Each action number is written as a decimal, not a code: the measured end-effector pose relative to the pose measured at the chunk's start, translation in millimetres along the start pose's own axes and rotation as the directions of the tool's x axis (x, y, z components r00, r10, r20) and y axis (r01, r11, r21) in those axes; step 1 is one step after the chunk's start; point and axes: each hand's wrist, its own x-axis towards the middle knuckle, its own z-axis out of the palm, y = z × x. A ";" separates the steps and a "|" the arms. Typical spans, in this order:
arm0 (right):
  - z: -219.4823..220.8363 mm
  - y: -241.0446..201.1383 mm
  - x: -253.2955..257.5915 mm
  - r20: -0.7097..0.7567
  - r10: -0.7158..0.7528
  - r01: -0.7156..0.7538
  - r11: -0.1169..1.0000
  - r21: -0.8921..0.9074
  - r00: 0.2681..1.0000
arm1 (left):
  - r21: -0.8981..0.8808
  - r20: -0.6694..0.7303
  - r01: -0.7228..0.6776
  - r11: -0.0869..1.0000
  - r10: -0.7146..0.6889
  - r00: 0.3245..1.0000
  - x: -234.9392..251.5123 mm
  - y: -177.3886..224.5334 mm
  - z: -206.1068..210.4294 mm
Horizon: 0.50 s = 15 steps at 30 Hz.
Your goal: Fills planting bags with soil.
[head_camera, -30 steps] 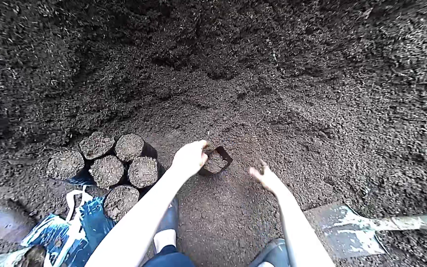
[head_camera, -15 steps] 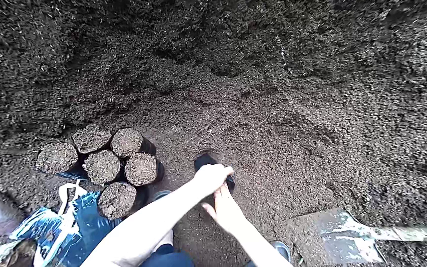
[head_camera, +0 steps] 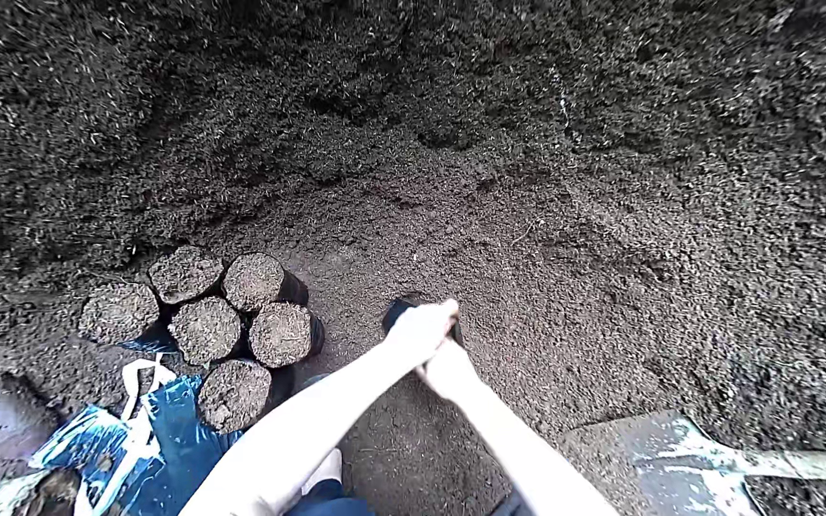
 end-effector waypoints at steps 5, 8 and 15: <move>-45.7 32.9 15.8 -0.292 -0.450 0.412 0.892 -0.184 0.844 | 0.198 -0.138 0.307 0.931 -0.283 0.949 -14.3 -2.2 -65.2; -46.3 46.6 20.1 -0.234 -0.441 0.389 0.891 -0.235 0.867 | 0.329 -0.082 0.356 0.875 -0.349 0.933 2.6 -4.2 -60.1; -41.8 52.9 1.0 -0.293 -0.426 0.360 0.898 -0.253 0.856 | 0.403 -0.075 0.340 0.850 -0.340 0.938 -7.6 -3.1 -54.0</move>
